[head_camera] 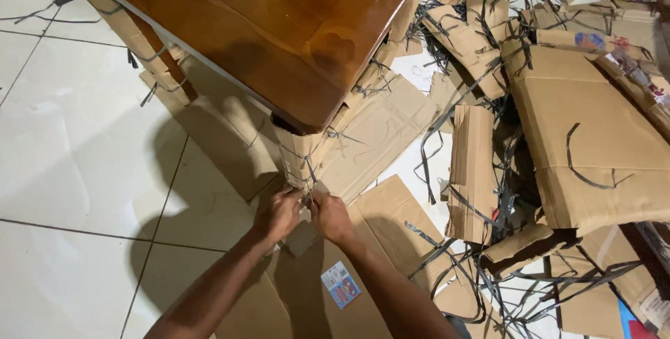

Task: Wrapping a wooden chair leg with cardboard and securing it with plastic ties

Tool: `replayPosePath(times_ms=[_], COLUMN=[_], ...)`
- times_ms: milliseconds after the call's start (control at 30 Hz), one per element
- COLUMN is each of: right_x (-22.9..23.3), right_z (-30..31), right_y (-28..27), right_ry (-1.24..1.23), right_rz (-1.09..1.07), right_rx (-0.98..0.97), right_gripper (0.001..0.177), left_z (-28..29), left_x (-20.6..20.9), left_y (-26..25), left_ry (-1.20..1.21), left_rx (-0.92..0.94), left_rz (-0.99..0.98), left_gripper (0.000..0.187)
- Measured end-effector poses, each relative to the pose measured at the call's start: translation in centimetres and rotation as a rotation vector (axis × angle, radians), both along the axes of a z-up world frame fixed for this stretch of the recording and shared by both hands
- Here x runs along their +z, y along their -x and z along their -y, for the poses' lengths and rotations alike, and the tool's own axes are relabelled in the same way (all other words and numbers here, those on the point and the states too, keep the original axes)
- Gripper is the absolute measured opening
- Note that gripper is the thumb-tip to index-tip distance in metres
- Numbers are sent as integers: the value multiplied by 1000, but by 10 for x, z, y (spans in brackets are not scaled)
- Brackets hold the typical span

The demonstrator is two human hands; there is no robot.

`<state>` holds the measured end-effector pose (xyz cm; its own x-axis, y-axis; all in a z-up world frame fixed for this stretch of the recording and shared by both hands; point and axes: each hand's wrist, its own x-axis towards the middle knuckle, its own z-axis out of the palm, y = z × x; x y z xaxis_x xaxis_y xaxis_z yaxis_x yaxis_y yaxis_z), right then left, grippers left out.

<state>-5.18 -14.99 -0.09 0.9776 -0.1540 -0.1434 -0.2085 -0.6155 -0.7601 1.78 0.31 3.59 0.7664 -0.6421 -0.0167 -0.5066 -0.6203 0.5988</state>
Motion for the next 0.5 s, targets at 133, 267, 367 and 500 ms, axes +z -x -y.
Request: replayPosePath(times_ms=[133,267,367,500], right_x=[18,17,21,-6], right_z=[2,4,6,5], right_y=[2,6,15,5], right_ry=[-93,-131,-145,-351], right_rz=[75,100,55,11], right_rx=[21,30,9,-108], right_gripper=[13,13,15,23], left_z=[2,-4,-3,1], left_x=[23,-21,-18,18], left_y=[-4,-13,-9,-4], left_ry=[13,99,105,97], left_rx=[-104,-162,-182,-204], left_rz=[325,530,515,334], left_gripper=[17,13,11,21])
